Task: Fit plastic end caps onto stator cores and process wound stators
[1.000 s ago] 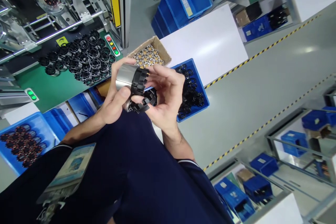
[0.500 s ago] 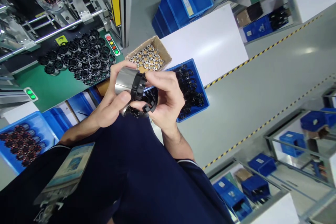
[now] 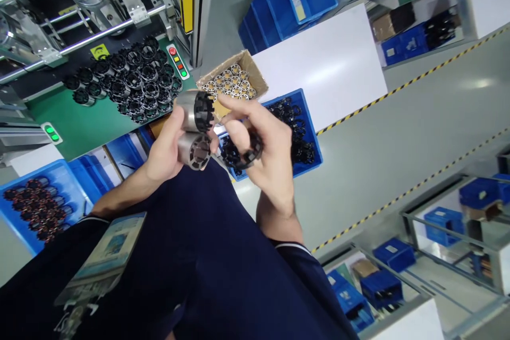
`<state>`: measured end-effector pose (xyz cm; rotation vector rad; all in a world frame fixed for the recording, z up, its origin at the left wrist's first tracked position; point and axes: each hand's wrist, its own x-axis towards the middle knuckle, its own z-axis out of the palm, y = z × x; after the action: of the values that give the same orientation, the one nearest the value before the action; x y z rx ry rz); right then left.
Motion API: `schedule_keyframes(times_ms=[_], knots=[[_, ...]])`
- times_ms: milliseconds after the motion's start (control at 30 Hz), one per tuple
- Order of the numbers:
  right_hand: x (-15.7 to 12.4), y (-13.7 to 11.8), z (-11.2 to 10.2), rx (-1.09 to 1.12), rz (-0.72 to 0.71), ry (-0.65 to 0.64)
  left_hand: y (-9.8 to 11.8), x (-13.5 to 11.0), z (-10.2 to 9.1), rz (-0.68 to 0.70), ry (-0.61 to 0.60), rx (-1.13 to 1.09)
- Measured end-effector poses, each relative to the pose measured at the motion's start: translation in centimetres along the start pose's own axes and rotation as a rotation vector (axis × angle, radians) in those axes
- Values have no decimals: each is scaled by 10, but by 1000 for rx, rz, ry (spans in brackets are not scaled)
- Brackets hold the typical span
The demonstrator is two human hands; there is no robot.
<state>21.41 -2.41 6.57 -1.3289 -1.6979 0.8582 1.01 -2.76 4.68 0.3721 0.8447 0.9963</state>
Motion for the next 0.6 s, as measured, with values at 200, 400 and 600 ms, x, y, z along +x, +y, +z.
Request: schedule_keyframes(times_ms=[200,400,600], knots=[[1,17,-12,157,-90,-195,14,8,-2,-43,-14,26],[-20,18,2,168,-144,-21,18,15,3,-43,119,-78],[-36,21,39,19,-313,155,13,17,7,-93,69,-158]])
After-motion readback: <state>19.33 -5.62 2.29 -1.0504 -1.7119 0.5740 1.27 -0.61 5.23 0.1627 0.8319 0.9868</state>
